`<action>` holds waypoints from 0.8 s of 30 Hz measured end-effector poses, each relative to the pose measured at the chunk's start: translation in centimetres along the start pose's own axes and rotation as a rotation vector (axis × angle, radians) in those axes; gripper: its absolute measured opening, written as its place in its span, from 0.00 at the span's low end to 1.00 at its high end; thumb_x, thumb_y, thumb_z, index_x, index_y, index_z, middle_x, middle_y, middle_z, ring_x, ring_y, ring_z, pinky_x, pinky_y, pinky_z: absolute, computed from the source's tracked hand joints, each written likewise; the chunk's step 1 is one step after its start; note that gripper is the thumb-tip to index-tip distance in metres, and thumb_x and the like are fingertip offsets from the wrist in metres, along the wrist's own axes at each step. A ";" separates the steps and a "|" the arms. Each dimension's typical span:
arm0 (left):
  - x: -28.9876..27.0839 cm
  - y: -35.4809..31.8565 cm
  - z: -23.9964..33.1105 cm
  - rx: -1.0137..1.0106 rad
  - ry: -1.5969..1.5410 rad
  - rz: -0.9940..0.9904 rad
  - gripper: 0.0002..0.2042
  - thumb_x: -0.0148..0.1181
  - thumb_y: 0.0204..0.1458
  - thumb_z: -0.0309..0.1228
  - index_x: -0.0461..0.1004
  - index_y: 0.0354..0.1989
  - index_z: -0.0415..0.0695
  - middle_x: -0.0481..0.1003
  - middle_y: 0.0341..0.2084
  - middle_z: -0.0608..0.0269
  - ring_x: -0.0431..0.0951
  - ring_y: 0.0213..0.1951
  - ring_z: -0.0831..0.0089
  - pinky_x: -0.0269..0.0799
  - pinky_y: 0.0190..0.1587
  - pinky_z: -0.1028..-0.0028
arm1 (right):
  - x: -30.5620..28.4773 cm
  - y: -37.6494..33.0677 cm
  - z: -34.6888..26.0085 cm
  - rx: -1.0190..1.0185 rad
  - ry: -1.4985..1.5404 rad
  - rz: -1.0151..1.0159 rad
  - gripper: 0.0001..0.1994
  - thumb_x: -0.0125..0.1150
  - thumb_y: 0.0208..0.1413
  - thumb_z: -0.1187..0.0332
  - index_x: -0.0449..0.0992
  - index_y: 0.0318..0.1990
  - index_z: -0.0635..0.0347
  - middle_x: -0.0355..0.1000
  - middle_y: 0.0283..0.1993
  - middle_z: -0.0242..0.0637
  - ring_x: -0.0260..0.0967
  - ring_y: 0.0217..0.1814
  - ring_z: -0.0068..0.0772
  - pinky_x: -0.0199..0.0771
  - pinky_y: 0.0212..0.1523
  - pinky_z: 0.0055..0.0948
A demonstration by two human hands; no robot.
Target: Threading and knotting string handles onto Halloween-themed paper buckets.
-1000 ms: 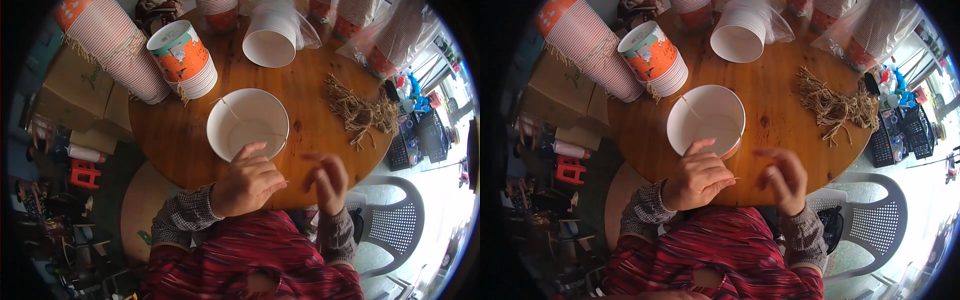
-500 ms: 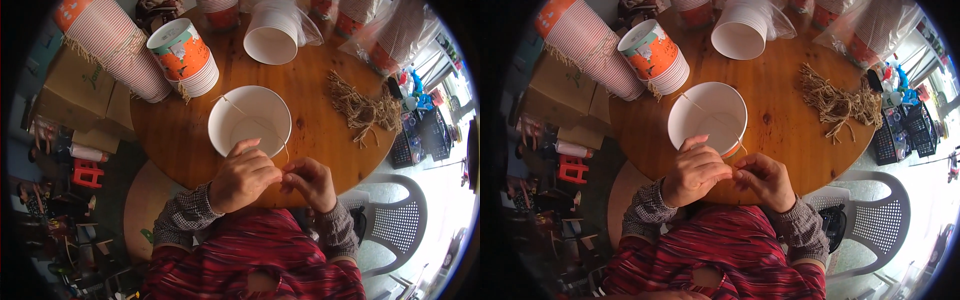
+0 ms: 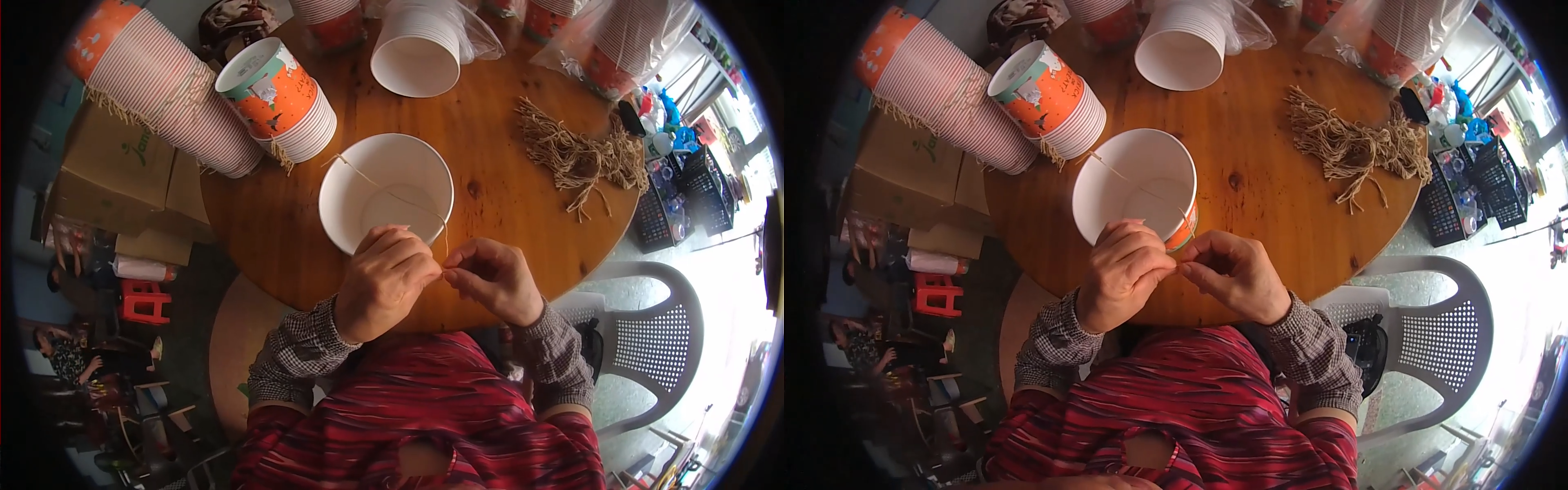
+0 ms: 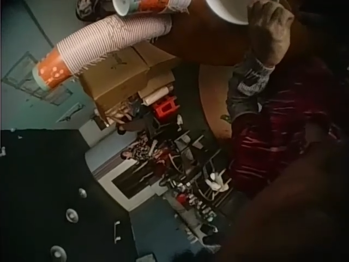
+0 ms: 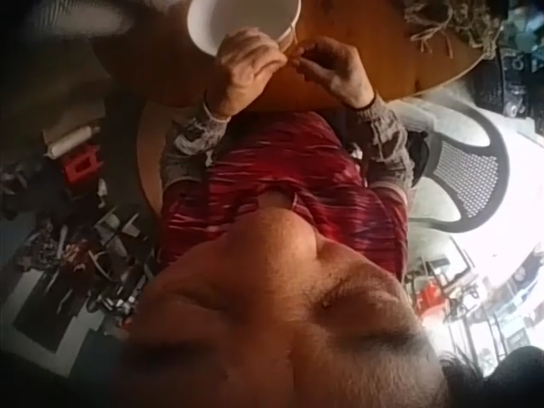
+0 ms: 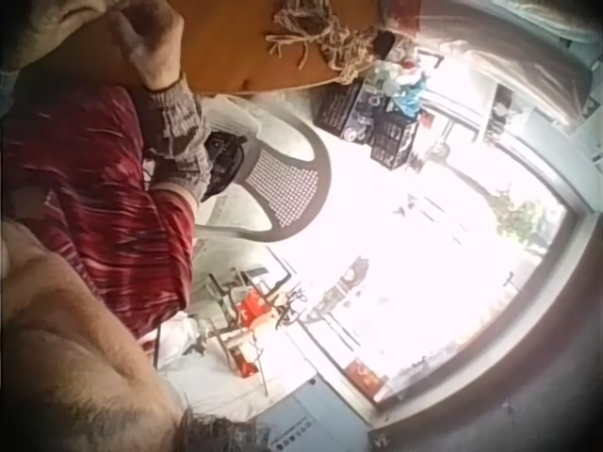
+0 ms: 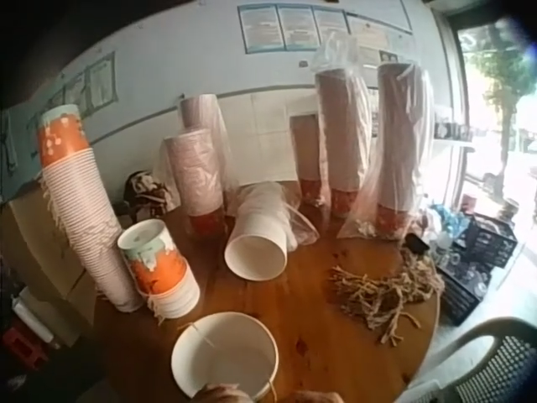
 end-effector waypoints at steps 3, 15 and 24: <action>0.1 0.1 0.3 -0.001 0.003 0.003 0.09 0.66 0.39 0.22 0.70 0.25 0.45 0.70 0.26 0.65 0.75 0.36 0.66 0.68 0.49 0.65 | -0.2 0.0 0.0 0.003 -0.014 -0.014 0.06 0.60 0.58 0.73 0.74 0.40 0.66 0.72 0.31 0.28 0.70 0.30 0.15 0.72 0.32 0.16; -4.8 -1.7 -14.9 -0.538 -0.247 0.427 0.14 0.62 0.54 0.30 0.72 0.47 0.36 0.76 0.38 0.60 0.74 0.38 0.77 0.70 0.44 0.77 | -9.5 0.9 -3.2 -0.589 0.262 0.652 0.05 0.49 0.64 0.71 0.68 0.41 0.62 0.69 0.29 0.34 0.68 0.28 0.23 0.69 0.29 0.22; -1.9 -2.9 -20.2 -0.836 -0.758 0.280 0.11 0.58 0.58 0.33 0.77 0.41 0.36 0.78 0.31 0.66 0.76 0.33 0.82 0.72 0.37 0.82 | -5.5 5.5 -0.1 -0.616 0.189 0.518 0.04 0.49 0.64 0.72 0.67 0.41 0.63 0.75 0.35 0.40 0.72 0.38 0.27 0.72 0.44 0.26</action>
Point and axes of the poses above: each hand's wrist, its own y-axis towards the middle knuckle, its own x-axis out of the palm, z = x × y, the point moved 4 cm from there along y, towards the middle knuckle
